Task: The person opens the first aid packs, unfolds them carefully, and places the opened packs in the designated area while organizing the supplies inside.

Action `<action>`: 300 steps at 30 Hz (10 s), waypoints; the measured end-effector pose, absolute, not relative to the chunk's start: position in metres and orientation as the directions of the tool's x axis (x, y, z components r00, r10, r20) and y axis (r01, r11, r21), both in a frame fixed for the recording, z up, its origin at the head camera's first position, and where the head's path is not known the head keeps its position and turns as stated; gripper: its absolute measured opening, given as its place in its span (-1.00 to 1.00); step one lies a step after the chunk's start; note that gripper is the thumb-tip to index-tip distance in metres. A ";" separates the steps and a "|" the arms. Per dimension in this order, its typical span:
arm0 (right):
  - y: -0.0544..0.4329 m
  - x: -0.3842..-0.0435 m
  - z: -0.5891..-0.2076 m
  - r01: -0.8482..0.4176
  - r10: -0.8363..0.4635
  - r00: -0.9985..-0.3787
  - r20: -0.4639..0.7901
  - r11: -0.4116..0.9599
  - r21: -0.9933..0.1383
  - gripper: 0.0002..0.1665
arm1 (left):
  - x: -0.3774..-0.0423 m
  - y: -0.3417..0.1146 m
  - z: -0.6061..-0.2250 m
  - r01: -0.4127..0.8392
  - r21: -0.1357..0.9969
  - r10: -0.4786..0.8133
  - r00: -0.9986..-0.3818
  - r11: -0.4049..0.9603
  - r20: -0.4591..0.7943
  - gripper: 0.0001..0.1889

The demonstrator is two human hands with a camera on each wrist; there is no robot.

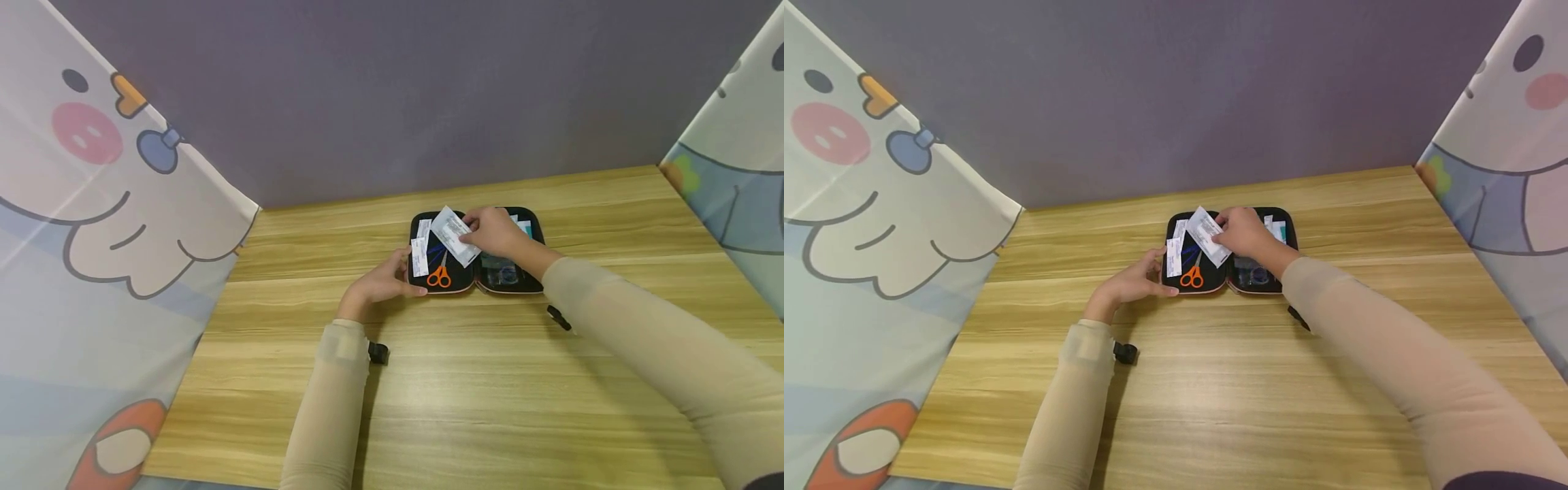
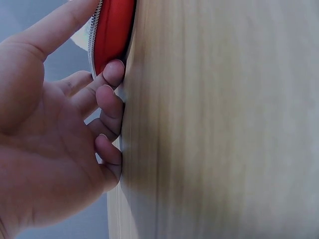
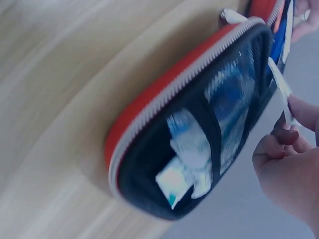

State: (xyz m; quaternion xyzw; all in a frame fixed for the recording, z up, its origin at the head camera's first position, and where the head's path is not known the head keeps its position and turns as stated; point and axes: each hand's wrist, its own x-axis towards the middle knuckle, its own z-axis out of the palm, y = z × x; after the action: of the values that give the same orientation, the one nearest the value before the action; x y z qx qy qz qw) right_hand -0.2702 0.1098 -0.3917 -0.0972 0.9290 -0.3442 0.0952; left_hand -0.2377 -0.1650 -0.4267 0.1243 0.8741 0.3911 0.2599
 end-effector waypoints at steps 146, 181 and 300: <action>0.168 -0.278 -0.376 -0.100 -0.248 -0.961 -0.121 0.720 -0.687 -0.46 | -0.237 -0.164 -0.432 -0.001 0.773 0.417 -0.841 0.635 -0.344 0.19; 0.078 -0.269 -0.405 -0.323 -0.459 -0.869 -0.183 0.808 -0.493 -0.44 | -0.238 -0.162 -0.429 -0.005 0.764 0.418 -0.835 0.645 -0.357 0.20; 0.117 -0.262 -0.377 -0.070 -0.307 -0.917 -0.255 0.752 -0.656 -0.65 | -0.237 -0.162 -0.433 0.020 0.786 0.434 -0.843 0.618 -0.319 0.17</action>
State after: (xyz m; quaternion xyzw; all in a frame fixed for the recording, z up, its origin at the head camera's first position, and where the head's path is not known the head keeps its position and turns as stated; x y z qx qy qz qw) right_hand -0.2620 0.1172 -0.3773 -0.1026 0.9191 -0.3372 0.1761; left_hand -0.2369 -0.1623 -0.4333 0.1312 0.8646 0.4169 0.2478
